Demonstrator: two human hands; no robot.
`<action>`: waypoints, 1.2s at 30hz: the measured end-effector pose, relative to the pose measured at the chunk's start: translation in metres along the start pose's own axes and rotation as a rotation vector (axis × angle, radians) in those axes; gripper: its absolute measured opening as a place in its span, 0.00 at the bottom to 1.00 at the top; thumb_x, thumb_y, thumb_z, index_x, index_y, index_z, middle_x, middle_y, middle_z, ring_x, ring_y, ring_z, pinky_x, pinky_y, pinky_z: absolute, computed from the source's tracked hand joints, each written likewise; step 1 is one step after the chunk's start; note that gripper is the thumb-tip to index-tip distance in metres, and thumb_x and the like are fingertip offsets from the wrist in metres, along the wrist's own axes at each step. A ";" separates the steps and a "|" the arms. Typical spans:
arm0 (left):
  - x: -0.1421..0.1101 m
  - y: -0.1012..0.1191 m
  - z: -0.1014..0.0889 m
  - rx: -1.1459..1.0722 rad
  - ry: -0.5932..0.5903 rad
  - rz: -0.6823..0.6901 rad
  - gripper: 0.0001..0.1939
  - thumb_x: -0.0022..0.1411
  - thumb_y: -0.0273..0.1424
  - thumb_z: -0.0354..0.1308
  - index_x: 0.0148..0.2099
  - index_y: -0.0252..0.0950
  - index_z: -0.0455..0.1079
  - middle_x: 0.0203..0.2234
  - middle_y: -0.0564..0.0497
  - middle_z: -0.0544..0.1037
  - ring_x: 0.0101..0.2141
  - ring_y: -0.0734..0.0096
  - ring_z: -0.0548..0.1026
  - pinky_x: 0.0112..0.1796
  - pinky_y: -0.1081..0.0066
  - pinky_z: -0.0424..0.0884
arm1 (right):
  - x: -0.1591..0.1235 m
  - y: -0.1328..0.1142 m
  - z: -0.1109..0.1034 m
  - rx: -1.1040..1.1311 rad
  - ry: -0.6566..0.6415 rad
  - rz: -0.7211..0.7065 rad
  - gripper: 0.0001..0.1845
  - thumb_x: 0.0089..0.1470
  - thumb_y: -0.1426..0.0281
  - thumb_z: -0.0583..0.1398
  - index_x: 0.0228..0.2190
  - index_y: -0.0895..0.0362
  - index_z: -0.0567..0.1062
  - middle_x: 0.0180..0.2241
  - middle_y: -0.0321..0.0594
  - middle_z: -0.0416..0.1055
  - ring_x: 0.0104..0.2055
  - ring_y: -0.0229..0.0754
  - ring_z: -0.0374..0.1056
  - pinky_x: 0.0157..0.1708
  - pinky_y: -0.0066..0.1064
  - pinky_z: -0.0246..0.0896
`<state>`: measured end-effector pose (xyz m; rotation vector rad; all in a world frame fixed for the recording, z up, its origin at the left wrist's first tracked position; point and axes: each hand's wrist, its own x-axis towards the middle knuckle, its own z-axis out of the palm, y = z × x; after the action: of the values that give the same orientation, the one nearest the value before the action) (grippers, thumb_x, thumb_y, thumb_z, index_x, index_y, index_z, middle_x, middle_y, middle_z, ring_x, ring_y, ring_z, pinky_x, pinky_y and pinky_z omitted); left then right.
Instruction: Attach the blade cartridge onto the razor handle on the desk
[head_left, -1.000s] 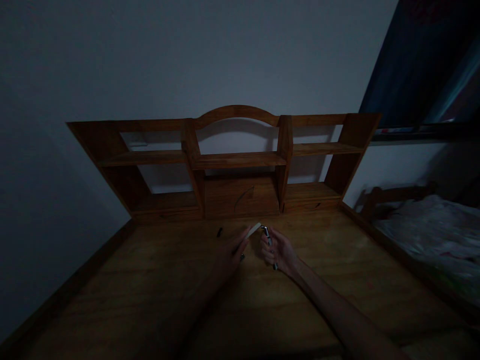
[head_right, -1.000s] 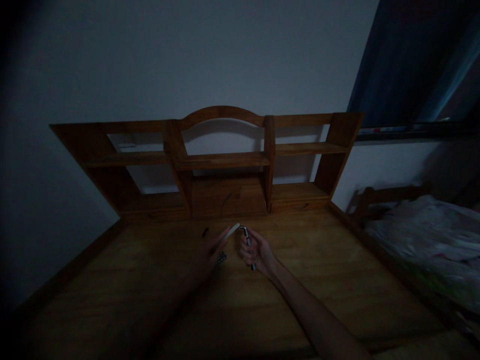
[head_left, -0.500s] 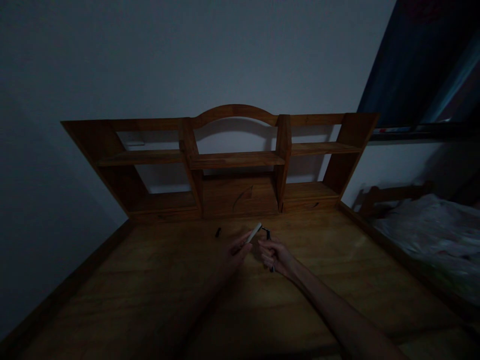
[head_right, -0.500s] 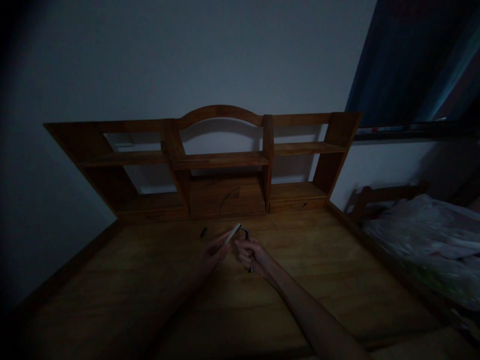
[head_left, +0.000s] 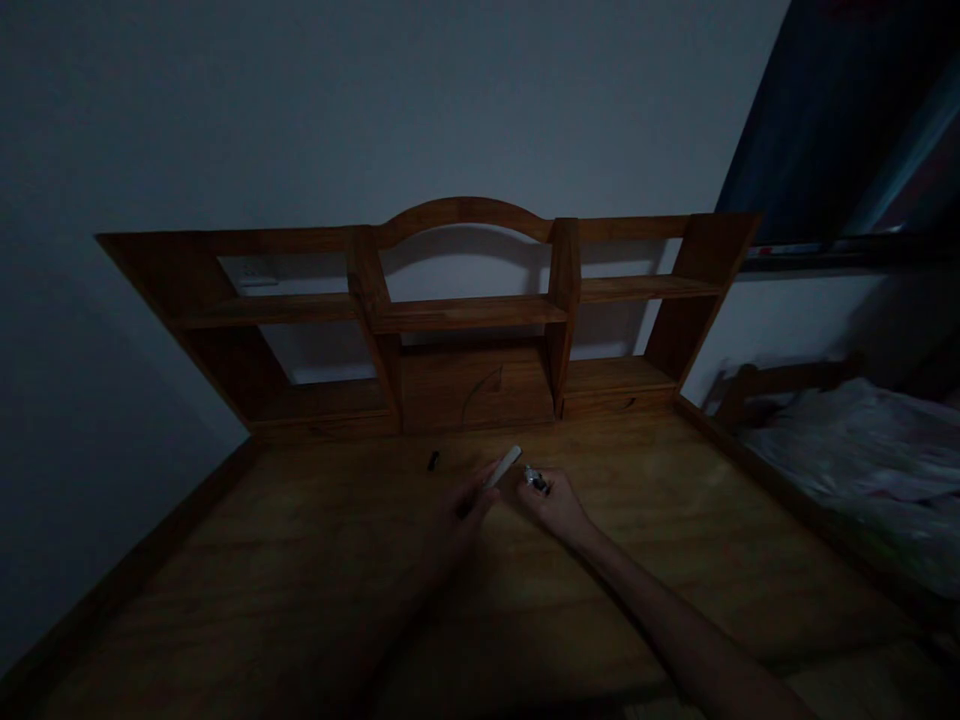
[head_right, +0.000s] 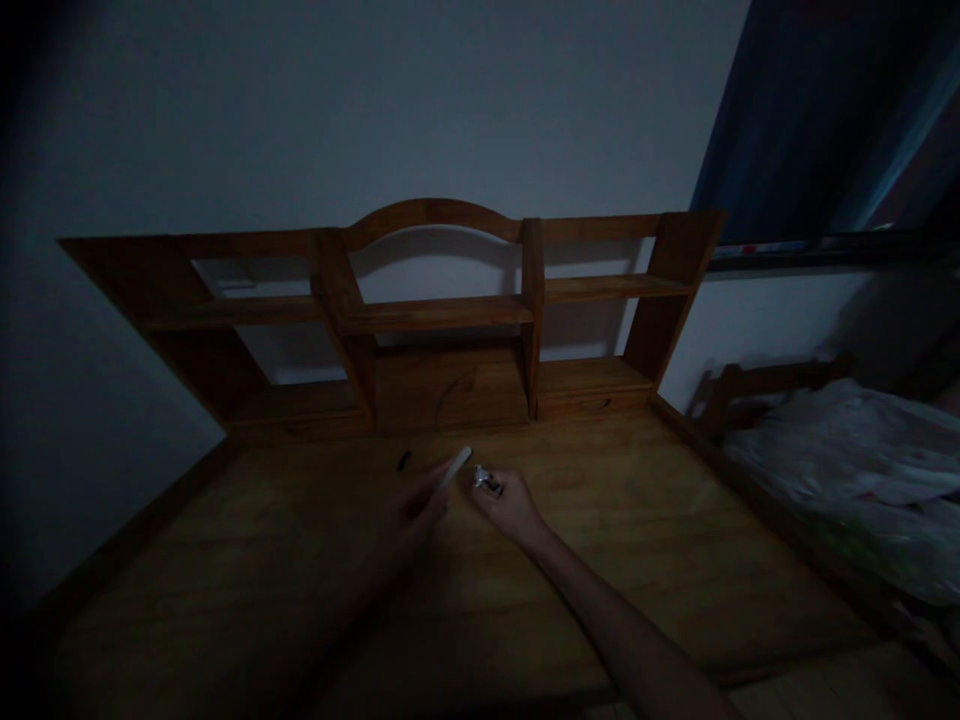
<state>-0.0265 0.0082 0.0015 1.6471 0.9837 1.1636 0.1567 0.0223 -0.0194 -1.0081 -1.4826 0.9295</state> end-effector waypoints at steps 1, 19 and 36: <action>-0.001 -0.001 0.000 0.016 -0.003 0.020 0.23 0.63 0.40 0.55 0.59 0.43 0.67 0.56 0.50 0.70 0.57 0.58 0.67 0.57 0.55 0.63 | -0.001 -0.001 -0.001 -0.052 0.025 -0.033 0.20 0.48 0.67 0.58 0.15 0.56 0.54 0.17 0.29 0.47 0.20 0.30 0.43 0.19 0.25 0.36; -0.001 0.000 0.001 0.047 0.010 -0.007 0.20 0.62 0.42 0.56 0.54 0.41 0.70 0.50 0.48 0.75 0.49 0.61 0.73 0.50 0.63 0.70 | -0.002 -0.008 -0.006 -0.247 0.092 -0.184 0.17 0.51 0.69 0.55 0.15 0.56 0.55 0.18 0.30 0.47 0.20 0.31 0.45 0.20 0.25 0.39; 0.006 -0.026 0.010 -0.432 -0.185 -0.306 0.19 0.54 0.45 0.64 0.36 0.33 0.70 0.14 0.61 0.59 0.14 0.84 0.53 0.17 0.78 0.47 | -0.010 -0.001 0.002 -0.449 -0.165 -0.292 0.14 0.51 0.71 0.57 0.16 0.58 0.65 0.15 0.30 0.54 0.18 0.31 0.51 0.21 0.24 0.42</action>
<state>-0.0181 0.0202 -0.0235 1.1882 0.7685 0.9204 0.1558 0.0126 -0.0220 -1.0081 -1.9719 0.4876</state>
